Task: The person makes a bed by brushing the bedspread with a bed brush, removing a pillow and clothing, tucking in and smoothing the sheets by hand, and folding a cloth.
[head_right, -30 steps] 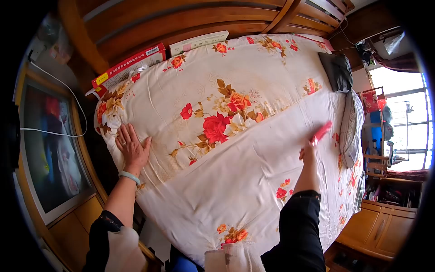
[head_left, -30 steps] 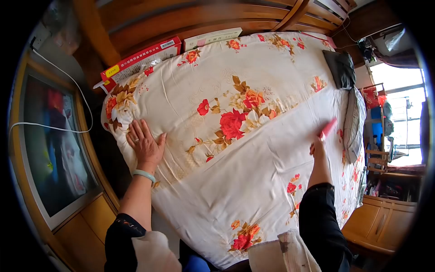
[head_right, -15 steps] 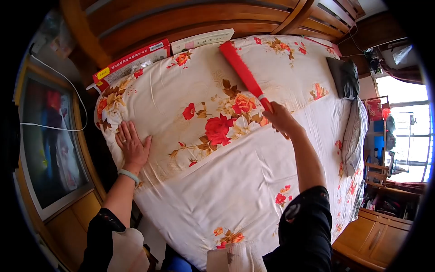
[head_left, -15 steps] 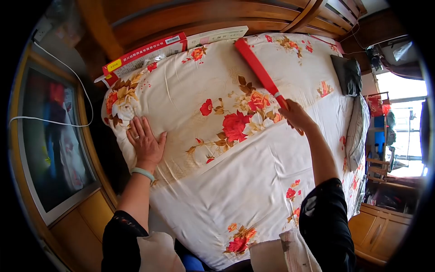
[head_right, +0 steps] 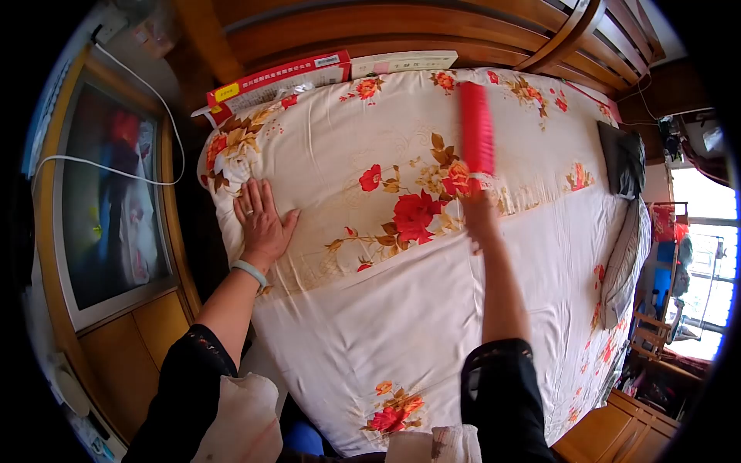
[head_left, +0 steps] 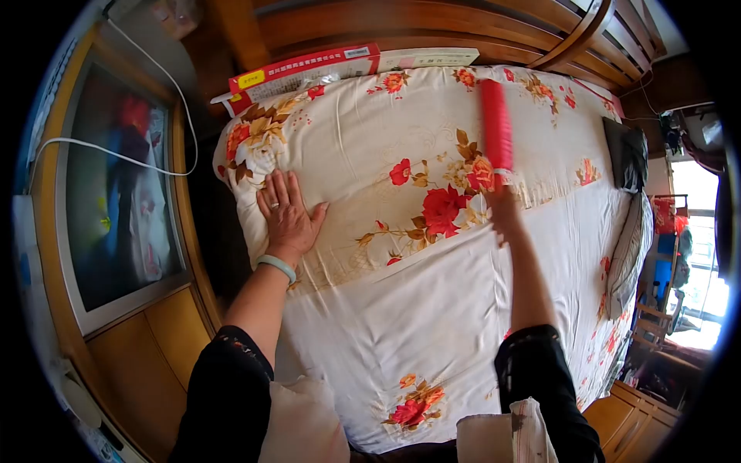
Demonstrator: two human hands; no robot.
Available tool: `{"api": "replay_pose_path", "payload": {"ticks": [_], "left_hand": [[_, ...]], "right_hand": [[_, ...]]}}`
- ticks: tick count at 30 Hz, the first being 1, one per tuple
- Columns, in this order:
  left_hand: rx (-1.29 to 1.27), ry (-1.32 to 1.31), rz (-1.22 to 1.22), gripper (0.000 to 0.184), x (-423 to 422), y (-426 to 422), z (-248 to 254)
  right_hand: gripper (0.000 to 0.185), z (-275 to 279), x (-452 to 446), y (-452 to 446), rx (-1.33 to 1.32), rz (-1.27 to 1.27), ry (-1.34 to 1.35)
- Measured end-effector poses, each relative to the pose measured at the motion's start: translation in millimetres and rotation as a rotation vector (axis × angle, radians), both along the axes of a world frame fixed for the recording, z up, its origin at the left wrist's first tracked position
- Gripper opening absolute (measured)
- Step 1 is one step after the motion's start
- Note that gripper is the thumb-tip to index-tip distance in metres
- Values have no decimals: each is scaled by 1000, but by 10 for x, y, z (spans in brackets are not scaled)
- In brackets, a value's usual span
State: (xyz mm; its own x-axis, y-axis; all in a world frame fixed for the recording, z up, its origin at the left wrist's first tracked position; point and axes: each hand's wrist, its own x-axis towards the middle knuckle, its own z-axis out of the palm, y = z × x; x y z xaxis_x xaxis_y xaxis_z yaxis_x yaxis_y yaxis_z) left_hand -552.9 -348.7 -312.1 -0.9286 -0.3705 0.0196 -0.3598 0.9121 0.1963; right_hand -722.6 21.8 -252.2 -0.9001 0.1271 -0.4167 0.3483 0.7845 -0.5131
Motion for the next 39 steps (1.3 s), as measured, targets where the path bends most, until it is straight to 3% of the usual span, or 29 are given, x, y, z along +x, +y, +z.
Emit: {"api": "replay_pose_path", "payload": {"ticks": [2,3,6,7,9,11,13,16,19,22,24,25,26,27,29,30,31,33,35,36,37,38,39], "left_hand": [[9,29,-16,83,1,10,7],[6,24,-10,83,10,0,2],[-3,69,-6,85,-15,8,-50],[-117,50,-148,86,37,-5,-24],[-14,53,-33,86,-2,-6,19],[-2,100,-7,86,14,-18,-62],[15,73,-25,85,32,-16,-5],[35,56,-12,85,33,-37,-3],[64,51,-11,83,102,-81,63],[148,46,-107,75,321,-158,344],[94,123,95,73,818,-33,360],[158,139,204,74,1112,27,355],[209,85,308,76,1454,124,227],[367,148,328,80,1830,193,-31],[874,124,451,75,2327,449,-19],[1048,57,453,69,2374,556,277],[1064,45,429,69,2444,600,308],[1189,25,516,65,2523,639,304],[1258,105,481,63,2471,680,216],[1238,133,430,62,2361,698,254],[1217,159,380,60,2310,709,273],[971,210,263,58,2390,581,-179],[968,189,267,58,2393,571,-189]], "right_hand": [[36,-191,517,-543,-105,422,107],[29,-123,813,-862,-269,459,119],[31,572,1254,-1448,-333,650,-164],[34,696,1284,-1492,-416,669,-234],[34,745,1360,-1347,-459,644,-248],[32,618,1388,-1004,-436,396,32],[27,599,1241,-663,-309,55,-12],[19,357,898,-125,-148,-110,242],[22,393,653,-299,-120,-132,153],[25,-264,834,-859,-33,337,228],[29,-213,1417,-1716,-12,491,164],[30,-409,1698,-2057,-82,660,93],[29,-185,1942,-2286,-190,812,85],[30,349,2072,-2387,-291,820,-84],[30,468,2277,-2373,-347,910,-108],[32,549,2339,-2247,-412,882,-116],[32,598,2407,-2054,-396,857,-113],[35,716,2526,-1506,-619,596,77],[35,793,2612,-811,-547,318,16],[32,869,2648,-450,-500,64,-94],[28,642,2738,49,-471,-95,-6],[22,618,2796,508,-328,-266,3],[17,505,2887,1002,-346,-401,109]]}}
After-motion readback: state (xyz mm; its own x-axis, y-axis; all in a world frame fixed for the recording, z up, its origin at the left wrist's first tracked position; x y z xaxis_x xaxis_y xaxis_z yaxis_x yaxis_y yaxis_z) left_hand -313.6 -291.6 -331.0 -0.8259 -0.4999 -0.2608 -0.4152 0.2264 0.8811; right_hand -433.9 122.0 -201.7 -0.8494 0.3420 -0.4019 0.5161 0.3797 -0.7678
